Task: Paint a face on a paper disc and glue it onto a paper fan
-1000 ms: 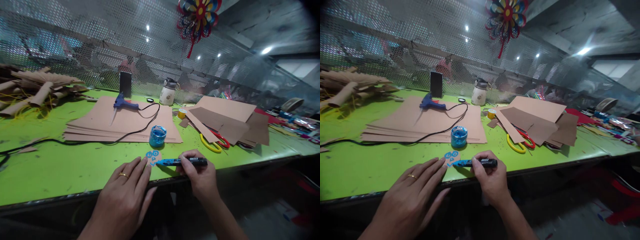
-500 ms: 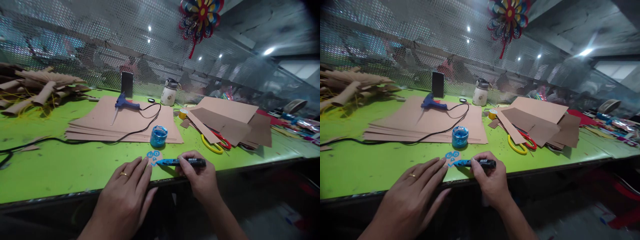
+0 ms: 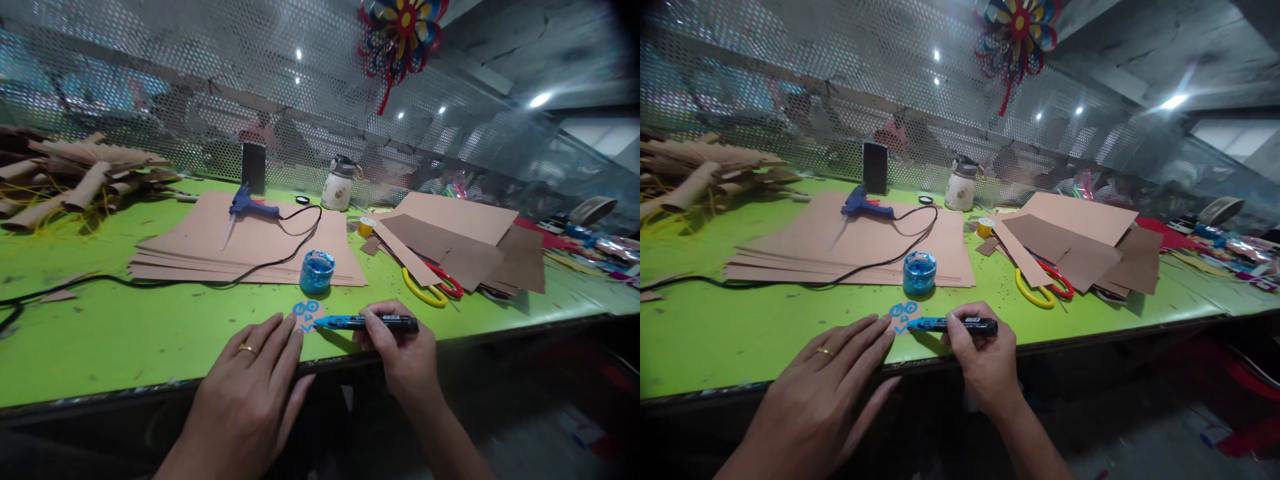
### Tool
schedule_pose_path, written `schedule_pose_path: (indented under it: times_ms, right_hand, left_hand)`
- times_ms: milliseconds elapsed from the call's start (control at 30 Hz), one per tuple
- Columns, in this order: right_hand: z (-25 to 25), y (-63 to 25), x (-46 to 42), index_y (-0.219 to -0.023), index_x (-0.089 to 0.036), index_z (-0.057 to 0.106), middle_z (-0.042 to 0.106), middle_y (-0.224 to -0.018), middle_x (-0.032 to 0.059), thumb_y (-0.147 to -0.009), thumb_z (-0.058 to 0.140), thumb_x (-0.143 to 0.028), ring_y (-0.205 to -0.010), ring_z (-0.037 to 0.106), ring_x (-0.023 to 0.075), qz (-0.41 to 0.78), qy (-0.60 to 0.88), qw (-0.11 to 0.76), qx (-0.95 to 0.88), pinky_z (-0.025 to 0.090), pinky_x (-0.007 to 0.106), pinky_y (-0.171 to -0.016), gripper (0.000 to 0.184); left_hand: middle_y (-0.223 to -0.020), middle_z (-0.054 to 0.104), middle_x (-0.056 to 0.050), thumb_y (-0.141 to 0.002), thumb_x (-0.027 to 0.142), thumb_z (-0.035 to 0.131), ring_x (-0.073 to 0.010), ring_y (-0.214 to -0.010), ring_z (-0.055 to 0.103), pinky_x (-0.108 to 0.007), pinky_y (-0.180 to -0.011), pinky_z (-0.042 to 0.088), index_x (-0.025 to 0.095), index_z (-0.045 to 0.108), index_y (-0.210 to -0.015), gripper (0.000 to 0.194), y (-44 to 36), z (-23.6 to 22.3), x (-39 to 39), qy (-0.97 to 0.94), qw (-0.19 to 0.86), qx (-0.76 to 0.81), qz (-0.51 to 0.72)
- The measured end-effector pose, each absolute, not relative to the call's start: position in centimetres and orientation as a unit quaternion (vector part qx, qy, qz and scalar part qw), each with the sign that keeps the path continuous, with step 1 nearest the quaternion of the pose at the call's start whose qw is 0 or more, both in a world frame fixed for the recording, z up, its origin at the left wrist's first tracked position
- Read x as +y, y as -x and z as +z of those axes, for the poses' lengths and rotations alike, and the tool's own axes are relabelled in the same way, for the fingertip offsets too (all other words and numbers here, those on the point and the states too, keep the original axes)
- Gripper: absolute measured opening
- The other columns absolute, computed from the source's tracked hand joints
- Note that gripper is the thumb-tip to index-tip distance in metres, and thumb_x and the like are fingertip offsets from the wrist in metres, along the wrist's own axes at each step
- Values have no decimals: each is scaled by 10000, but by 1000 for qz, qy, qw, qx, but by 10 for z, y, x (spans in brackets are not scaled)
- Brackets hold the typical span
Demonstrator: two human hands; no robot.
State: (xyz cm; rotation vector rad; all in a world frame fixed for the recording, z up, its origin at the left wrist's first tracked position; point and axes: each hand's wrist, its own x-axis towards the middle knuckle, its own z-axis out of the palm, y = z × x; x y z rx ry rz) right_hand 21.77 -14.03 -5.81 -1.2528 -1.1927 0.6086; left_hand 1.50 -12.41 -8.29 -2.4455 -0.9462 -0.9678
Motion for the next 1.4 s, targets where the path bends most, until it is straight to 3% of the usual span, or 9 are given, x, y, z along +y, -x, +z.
schedule_pose_path:
  times_ms: [1400]
  right_hand:
    - [-58, -219, -141, -787, -177, 631, 667, -579, -2, -832, 664, -351, -494, 596, 121, 283, 538, 590, -530, 478, 204, -481, 183]
  left_hand:
    - [-1226, 631, -159, -877, 248, 558, -328, -1117, 570, -486, -926, 437, 65, 599, -1204, 377, -15, -82, -125, 866, 175, -334, -330]
